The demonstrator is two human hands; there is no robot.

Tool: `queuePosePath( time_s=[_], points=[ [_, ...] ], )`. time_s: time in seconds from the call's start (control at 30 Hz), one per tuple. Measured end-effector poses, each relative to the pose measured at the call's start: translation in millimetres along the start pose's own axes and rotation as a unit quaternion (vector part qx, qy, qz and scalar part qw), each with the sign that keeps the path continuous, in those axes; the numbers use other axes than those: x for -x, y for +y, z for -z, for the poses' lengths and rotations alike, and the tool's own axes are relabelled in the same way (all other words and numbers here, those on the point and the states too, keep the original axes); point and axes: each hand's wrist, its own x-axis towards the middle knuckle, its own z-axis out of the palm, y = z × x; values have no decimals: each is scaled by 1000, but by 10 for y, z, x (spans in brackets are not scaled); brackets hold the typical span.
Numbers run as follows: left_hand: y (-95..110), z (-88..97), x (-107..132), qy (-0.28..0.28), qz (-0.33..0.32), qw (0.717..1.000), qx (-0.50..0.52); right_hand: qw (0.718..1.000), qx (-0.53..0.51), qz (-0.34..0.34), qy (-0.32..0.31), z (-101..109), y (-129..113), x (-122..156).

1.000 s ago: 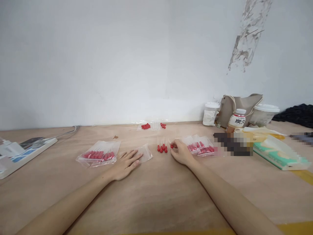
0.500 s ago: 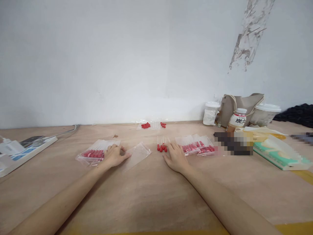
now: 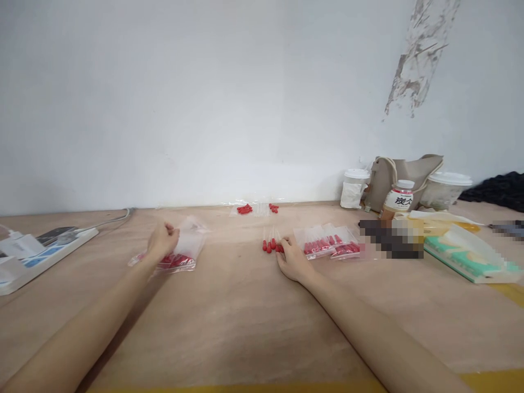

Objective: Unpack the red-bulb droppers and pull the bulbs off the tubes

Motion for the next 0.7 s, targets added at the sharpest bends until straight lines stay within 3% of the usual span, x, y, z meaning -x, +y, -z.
queuePosePath(
  time_s=[0.2,0.23,0.3,0.37,0.43,0.57,0.7],
  points=[
    [-303,141,-160,31,67,995,-63,1000,-4,0,-3,22,-23,3],
    [-323,200,-162,34,36,996,-71,1000,-5,1,-3,27,-26,5],
    [-338,330,-128,10,-100,993,-59,1000,-7,4,-2,33,-29,8],
    [-329,438,-23,-44,-271,961,-19,1000,-8,7,-3,33,-26,7],
    [-311,490,145,-80,-386,919,-3,1000,-8,10,-4,29,-18,6],
    [-312,425,462,-82,-511,854,-46,1000,-11,14,-2,16,1,10],
    [-395,273,520,-79,-582,804,-90,1000,-9,9,-3,17,7,19]
  ],
)
